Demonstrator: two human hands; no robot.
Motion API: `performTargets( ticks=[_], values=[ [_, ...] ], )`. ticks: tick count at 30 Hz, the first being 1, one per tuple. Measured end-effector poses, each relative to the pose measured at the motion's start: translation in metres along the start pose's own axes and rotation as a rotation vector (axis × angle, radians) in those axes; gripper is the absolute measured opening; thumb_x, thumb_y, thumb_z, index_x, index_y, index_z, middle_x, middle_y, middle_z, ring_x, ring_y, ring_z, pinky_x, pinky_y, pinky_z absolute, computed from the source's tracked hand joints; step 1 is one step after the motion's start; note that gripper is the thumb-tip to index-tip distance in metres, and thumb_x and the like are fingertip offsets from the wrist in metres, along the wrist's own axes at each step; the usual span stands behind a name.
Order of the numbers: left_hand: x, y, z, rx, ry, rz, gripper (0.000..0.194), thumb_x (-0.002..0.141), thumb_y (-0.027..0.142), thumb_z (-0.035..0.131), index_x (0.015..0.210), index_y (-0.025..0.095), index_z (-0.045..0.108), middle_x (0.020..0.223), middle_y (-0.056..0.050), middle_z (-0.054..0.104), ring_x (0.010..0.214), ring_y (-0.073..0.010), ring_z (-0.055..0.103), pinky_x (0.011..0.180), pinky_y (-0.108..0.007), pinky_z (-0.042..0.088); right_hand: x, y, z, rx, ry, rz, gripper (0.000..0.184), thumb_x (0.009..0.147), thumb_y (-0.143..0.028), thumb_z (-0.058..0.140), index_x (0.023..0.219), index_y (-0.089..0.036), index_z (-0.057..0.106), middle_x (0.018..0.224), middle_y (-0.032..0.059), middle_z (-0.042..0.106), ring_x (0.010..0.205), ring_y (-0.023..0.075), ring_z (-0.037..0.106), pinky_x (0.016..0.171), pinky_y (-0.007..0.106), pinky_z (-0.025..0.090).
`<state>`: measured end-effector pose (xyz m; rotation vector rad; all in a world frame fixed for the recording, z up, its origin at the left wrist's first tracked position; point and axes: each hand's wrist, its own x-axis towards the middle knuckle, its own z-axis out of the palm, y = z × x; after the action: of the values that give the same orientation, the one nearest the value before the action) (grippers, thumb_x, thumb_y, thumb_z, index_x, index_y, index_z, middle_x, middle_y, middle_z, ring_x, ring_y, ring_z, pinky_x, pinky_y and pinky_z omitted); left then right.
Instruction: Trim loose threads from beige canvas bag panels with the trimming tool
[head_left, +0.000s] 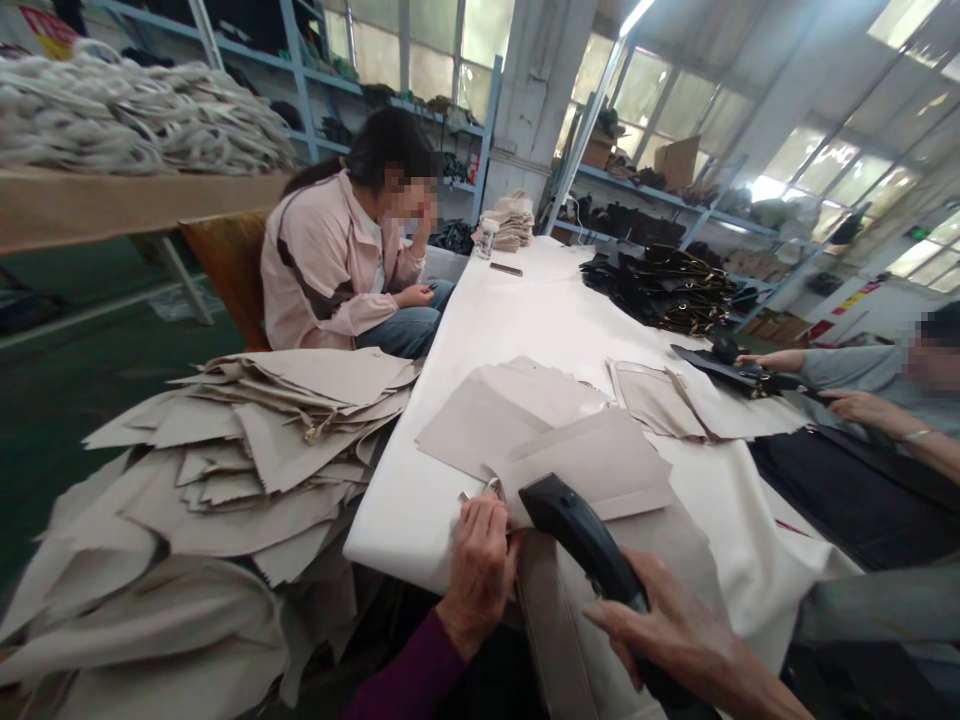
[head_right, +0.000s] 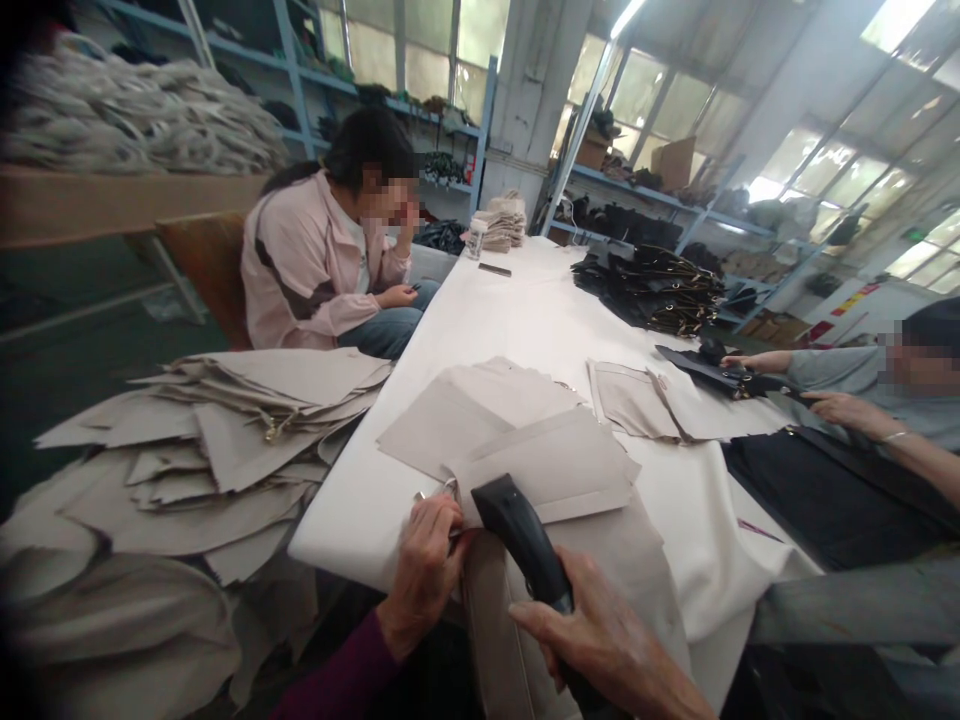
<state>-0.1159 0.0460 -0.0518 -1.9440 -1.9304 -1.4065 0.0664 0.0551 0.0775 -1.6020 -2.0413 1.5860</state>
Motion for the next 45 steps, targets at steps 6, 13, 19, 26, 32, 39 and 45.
performTargets(
  ticks=[6, 13, 19, 26, 32, 39, 45],
  values=[
    [0.002, 0.001, -0.003, 0.034, 0.010, 0.023, 0.013, 0.080, 0.009, 0.051, 0.079, 0.020, 0.045, 0.084, -0.006, 0.057, 0.086, -0.0232, 0.055, 0.083, -0.042, 0.047, -0.015, -0.004, -0.014, -0.035, 0.063, -0.027, 0.030, 0.083, -0.044, 0.053, 0.092, -0.016, 0.047, 0.046, -0.0065, 0.051, 0.041, 0.0104, 0.049, 0.041, 0.020, 0.038],
    [0.001, 0.000, -0.001, 0.072, 0.008, 0.043, 0.012, 0.080, 0.008, 0.050, 0.078, 0.019, 0.046, 0.086, -0.007, 0.058, 0.086, -0.0232, 0.055, 0.084, -0.041, 0.045, -0.018, 0.011, 0.002, 0.037, 0.000, 0.026, 0.029, 0.081, -0.042, 0.058, 0.093, -0.017, 0.049, 0.046, -0.0080, 0.050, 0.039, 0.0095, 0.047, 0.040, 0.019, 0.041],
    [-0.001, -0.006, 0.003, 0.129, 0.005, 0.126, 0.010, 0.082, 0.012, 0.051, 0.080, 0.020, 0.046, 0.087, -0.008, 0.059, 0.086, -0.0250, 0.056, 0.081, -0.042, 0.045, -0.001, -0.004, 0.000, 0.131, 0.011, -0.093, 0.018, 0.082, -0.035, 0.058, 0.083, -0.018, 0.051, 0.049, -0.0067, 0.053, 0.040, 0.0087, 0.050, 0.040, 0.017, 0.040],
    [0.000, -0.010, 0.006, 0.128, 0.060, 0.177, 0.008, 0.086, 0.018, 0.048, 0.080, 0.021, 0.044, 0.081, -0.006, 0.056, 0.080, -0.0239, 0.056, 0.077, -0.039, 0.045, -0.046, 0.027, -0.037, 0.174, 0.230, -0.057, 0.029, 0.083, -0.042, 0.057, 0.092, -0.015, 0.050, 0.047, -0.0071, 0.052, 0.040, 0.0095, 0.049, 0.042, 0.019, 0.042],
    [-0.001, -0.011, 0.009, 0.153, 0.057, 0.190, 0.010, 0.085, 0.015, 0.049, 0.080, 0.022, 0.043, 0.083, -0.007, 0.057, 0.082, -0.0242, 0.055, 0.081, -0.040, 0.043, -0.046, 0.050, -0.057, 0.180, 0.313, 0.026, 0.033, 0.082, -0.048, 0.056, 0.083, -0.015, 0.051, 0.047, -0.0066, 0.050, 0.038, 0.0099, 0.049, 0.040, 0.020, 0.042],
    [0.002, -0.007, 0.007, 0.186, 0.009, 0.184, 0.012, 0.086, 0.019, 0.048, 0.077, 0.022, 0.040, 0.074, -0.003, 0.052, 0.073, -0.0222, 0.051, 0.073, -0.037, 0.043, -0.026, 0.052, -0.081, 0.303, 0.342, -0.077, 0.031, 0.081, -0.045, 0.060, 0.079, -0.015, 0.053, 0.052, -0.0048, 0.054, 0.042, 0.0104, 0.052, 0.042, 0.021, 0.043],
    [0.003, -0.004, 0.003, 0.203, -0.090, 0.154, 0.016, 0.087, 0.022, 0.048, 0.074, 0.023, 0.037, 0.072, -0.002, 0.047, 0.069, -0.0214, 0.047, 0.068, -0.035, 0.040, -0.071, 0.057, -0.103, 0.286, 0.475, -0.087, 0.032, 0.082, -0.045, 0.060, 0.073, -0.015, 0.053, 0.050, -0.0029, 0.055, 0.042, 0.0118, 0.053, 0.043, 0.023, 0.042]
  ],
)
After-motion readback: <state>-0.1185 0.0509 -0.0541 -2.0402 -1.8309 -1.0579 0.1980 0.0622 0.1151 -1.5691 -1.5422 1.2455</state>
